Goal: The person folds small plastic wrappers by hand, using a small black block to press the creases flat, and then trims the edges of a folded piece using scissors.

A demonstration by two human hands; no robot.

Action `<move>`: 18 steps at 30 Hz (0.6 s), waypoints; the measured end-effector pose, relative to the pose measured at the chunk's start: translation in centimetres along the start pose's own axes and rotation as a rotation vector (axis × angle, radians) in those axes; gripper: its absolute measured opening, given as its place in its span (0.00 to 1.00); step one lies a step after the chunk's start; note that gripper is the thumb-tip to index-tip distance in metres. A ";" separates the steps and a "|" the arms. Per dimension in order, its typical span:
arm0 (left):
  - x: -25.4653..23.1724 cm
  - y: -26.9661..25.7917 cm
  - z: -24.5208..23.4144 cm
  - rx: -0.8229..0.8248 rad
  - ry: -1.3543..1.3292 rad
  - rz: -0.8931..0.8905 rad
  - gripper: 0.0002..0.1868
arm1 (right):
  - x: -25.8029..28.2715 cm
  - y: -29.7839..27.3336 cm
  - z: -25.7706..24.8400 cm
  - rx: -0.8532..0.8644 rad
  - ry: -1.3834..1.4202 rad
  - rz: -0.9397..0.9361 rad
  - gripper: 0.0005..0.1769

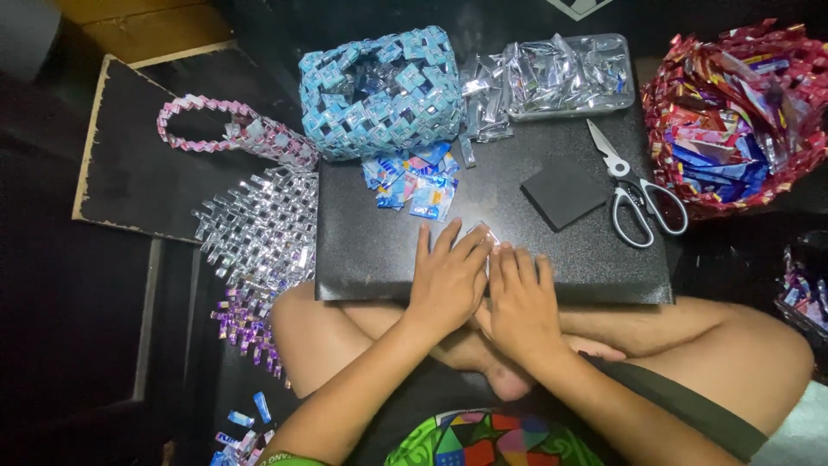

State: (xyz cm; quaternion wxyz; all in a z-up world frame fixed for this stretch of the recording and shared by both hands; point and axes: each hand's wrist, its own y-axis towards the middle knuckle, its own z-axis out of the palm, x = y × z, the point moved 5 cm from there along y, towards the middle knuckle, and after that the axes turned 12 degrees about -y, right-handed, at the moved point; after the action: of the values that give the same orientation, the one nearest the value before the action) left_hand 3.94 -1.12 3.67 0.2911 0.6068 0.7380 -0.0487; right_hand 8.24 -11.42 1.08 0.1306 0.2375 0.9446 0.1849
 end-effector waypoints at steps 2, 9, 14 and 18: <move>0.0 -0.2 -0.3 0.054 -0.006 -0.003 0.18 | -1.9 0.4 0.2 0.053 0.093 -0.001 0.28; 0.8 -1.0 0.3 0.291 -0.055 0.006 0.23 | -11.5 4.1 0.1 0.142 -0.015 0.281 0.35; 1.0 -0.9 0.3 0.370 -0.050 -0.006 0.23 | -11.4 4.4 3.8 0.239 0.034 0.205 0.38; 1.3 -1.0 0.4 0.381 -0.088 -0.023 0.23 | -9.1 4.6 2.3 0.237 0.373 0.089 0.35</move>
State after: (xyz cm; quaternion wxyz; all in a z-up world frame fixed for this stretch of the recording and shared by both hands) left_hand 3.07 -0.43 2.48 0.2023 0.6396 0.7091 -0.2173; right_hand 18.60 -11.49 2.35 -0.0837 0.2545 0.9561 0.1189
